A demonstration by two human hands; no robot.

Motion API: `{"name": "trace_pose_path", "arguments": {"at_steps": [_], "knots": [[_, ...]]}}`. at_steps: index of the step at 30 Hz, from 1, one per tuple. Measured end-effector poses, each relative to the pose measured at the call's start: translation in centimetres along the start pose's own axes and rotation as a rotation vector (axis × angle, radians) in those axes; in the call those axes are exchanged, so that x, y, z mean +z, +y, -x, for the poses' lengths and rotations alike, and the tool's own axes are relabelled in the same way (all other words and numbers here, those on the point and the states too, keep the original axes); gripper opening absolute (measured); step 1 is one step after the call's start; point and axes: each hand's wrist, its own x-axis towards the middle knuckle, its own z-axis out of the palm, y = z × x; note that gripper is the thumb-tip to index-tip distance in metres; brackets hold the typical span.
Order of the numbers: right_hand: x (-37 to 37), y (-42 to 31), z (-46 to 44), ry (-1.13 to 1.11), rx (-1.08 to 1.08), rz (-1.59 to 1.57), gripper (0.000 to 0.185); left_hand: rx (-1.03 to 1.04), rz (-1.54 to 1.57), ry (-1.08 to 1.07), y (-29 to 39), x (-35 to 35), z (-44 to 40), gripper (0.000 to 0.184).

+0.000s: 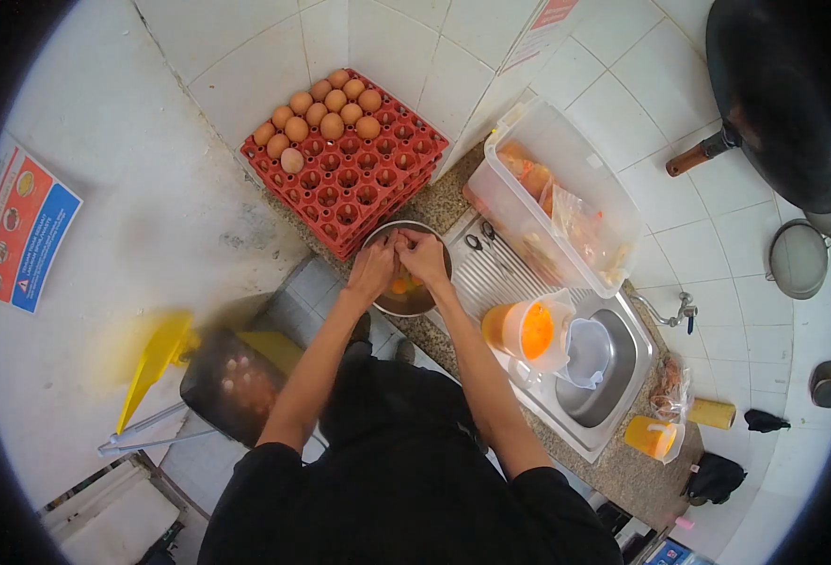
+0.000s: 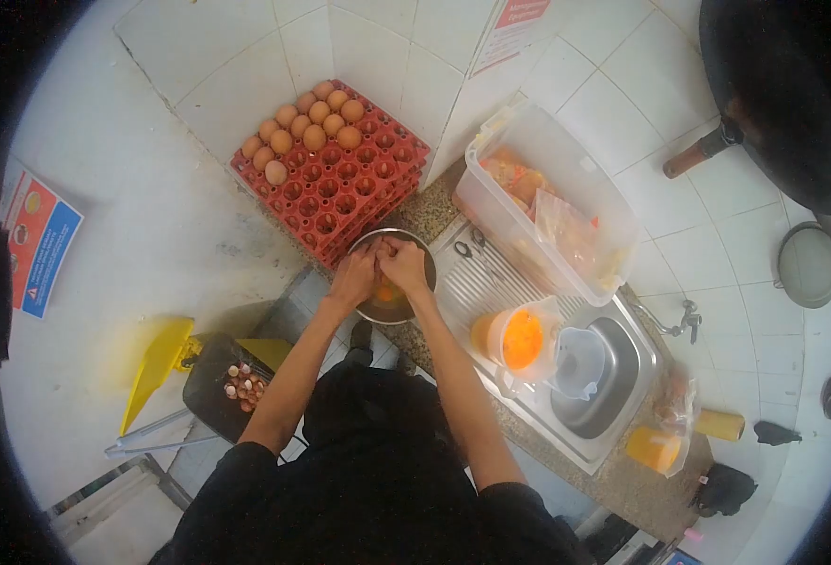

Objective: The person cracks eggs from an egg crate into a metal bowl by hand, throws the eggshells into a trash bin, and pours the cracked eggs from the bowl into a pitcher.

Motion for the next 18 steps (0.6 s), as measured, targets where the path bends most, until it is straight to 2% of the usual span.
{"name": "trace_pose_path", "arguments": {"at_steps": [4,7,11,18], "knots": [[0.3,-0.6,0.4,0.023,0.039,-0.006,0.039,0.007,-0.005,0.023,-0.8,0.9,0.2,0.058],[0.5,-0.5,0.4,0.044,0.02,-0.012,0.039,0.045,-0.075,0.076,-0.5,0.6,0.4,0.05],[1.0,0.1,0.4,0.088,-0.025,-0.058,0.039,0.02,-0.07,0.038,-0.6,0.6,0.2,0.049],[-1.5,0.8,-0.3,-0.089,-0.169,-0.021,0.036,0.003,0.073,0.026,-0.4,-1.8,-0.7,0.042]]}}
